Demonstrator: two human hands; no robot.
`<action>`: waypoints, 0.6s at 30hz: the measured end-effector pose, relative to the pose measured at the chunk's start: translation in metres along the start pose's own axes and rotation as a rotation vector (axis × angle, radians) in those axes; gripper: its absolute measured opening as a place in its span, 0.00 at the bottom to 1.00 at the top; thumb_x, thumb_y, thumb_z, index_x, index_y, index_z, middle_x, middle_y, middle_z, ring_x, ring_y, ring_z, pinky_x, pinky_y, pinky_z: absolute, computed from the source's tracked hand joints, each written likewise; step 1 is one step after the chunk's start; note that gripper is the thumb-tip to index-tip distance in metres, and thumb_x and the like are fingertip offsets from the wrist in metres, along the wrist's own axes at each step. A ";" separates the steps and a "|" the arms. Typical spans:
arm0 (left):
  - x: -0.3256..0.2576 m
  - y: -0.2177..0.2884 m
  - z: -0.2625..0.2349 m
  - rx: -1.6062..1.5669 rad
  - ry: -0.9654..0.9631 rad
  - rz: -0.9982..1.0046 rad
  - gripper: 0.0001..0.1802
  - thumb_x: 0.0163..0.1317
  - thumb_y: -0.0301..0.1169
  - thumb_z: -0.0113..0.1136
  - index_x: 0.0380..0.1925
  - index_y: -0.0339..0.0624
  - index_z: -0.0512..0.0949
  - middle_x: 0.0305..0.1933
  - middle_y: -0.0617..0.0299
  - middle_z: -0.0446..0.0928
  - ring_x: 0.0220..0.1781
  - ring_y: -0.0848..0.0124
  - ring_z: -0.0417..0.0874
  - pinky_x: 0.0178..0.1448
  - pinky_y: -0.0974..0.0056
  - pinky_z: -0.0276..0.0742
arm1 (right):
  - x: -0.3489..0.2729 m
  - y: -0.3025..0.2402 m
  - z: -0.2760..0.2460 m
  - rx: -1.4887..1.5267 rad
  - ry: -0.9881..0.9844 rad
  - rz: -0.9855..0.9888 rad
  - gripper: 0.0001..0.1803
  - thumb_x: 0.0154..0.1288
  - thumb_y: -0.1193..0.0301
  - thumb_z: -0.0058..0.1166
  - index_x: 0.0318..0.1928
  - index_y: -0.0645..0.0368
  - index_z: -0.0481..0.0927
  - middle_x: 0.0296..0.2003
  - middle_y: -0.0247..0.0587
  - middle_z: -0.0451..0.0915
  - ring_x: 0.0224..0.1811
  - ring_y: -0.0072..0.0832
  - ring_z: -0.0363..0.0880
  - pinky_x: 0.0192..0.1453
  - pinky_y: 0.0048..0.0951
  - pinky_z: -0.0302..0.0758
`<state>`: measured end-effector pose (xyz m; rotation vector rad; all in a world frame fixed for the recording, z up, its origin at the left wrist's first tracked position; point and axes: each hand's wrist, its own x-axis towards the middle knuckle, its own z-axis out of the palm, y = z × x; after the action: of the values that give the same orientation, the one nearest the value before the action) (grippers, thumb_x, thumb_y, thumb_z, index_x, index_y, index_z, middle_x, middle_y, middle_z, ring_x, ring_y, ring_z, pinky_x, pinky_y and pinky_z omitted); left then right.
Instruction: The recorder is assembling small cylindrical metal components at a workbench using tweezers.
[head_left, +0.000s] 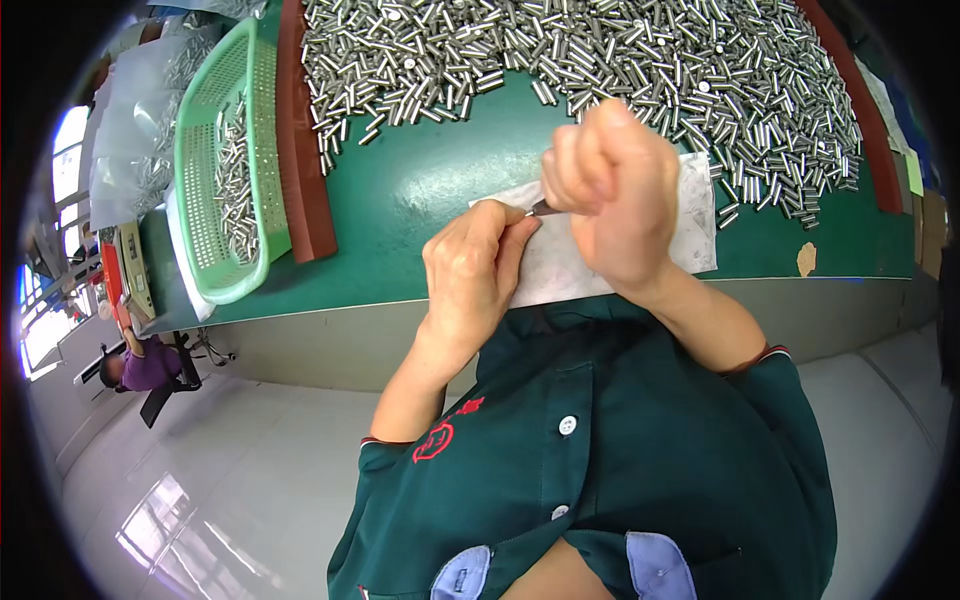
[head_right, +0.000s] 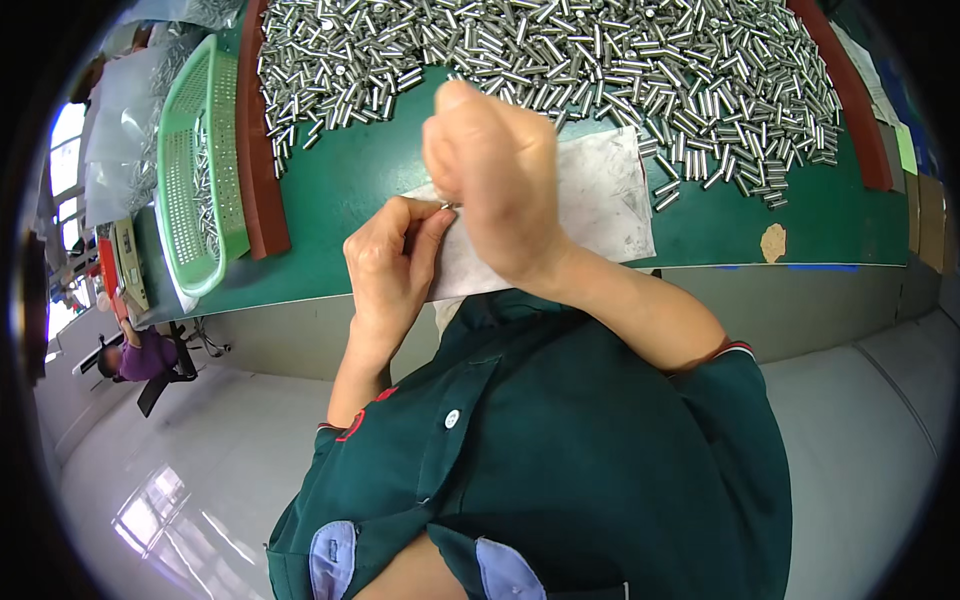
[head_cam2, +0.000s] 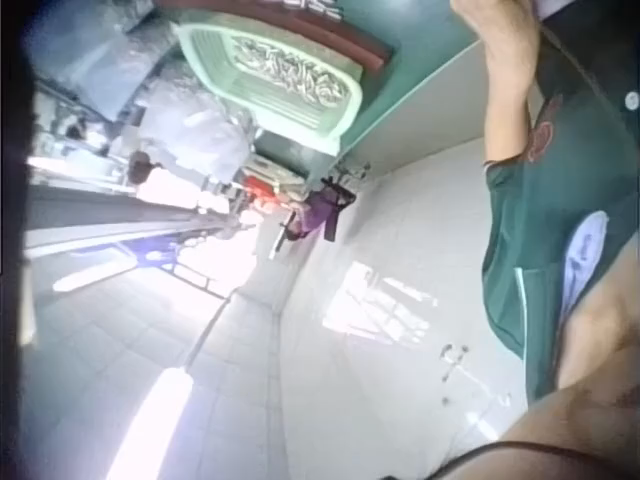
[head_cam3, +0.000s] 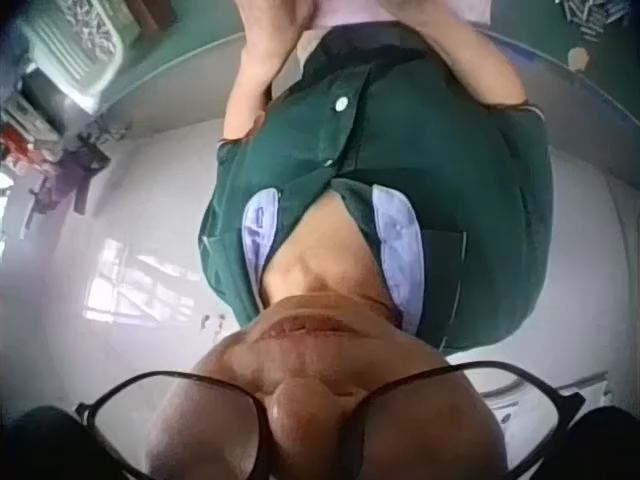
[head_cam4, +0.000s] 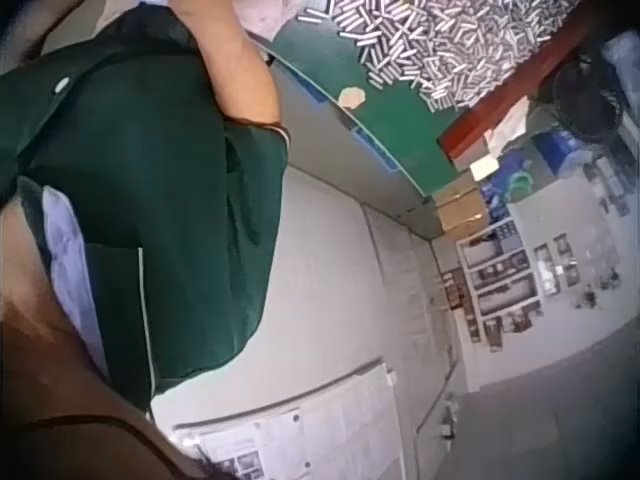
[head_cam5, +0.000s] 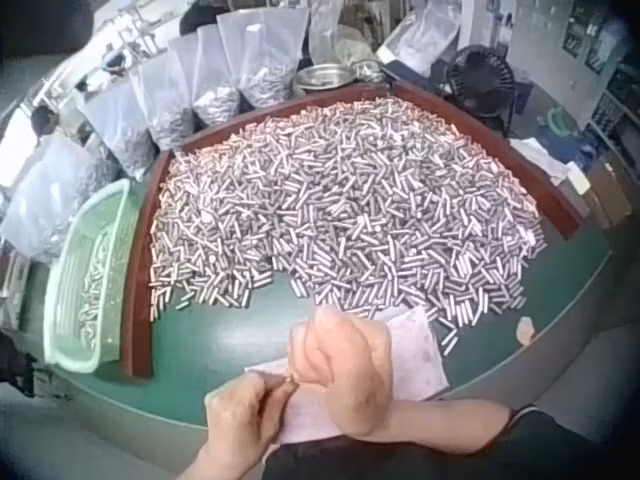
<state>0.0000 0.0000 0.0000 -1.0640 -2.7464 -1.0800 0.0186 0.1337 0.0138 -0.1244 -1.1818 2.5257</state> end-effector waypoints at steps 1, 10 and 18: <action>0.002 -0.001 0.000 -0.063 0.022 -0.035 0.05 0.50 0.23 0.59 0.23 0.36 0.73 0.17 0.57 0.72 0.17 0.72 0.73 0.22 0.67 0.68 | 0.002 -0.003 -0.002 0.064 0.003 -0.005 0.22 0.67 0.62 0.27 0.14 0.52 0.55 0.09 0.29 0.52 0.11 0.17 0.44 0.17 0.21 0.46; 0.017 -0.017 -0.022 -1.554 -0.227 -0.461 0.09 0.61 0.34 0.48 0.36 0.39 0.70 0.24 0.62 0.67 0.16 0.84 0.51 0.20 0.79 0.48 | 0.011 -0.028 -0.017 0.272 0.066 -0.069 0.21 0.65 0.64 0.29 0.14 0.52 0.54 0.08 0.28 0.52 0.10 0.15 0.43 0.14 0.20 0.44; 0.029 -0.019 -0.017 -1.713 -0.192 -0.612 0.10 0.64 0.32 0.42 0.36 0.37 0.71 0.28 0.54 0.74 0.15 0.84 0.56 0.20 0.79 0.52 | 0.012 -0.030 -0.017 0.269 0.106 -0.029 0.22 0.66 0.63 0.28 0.13 0.52 0.53 0.08 0.28 0.52 0.09 0.16 0.42 0.15 0.21 0.44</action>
<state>-0.0378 -0.0033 0.0087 -0.0236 -1.6202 -3.6531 0.0195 0.1675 0.0261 -0.1696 -0.7894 2.5888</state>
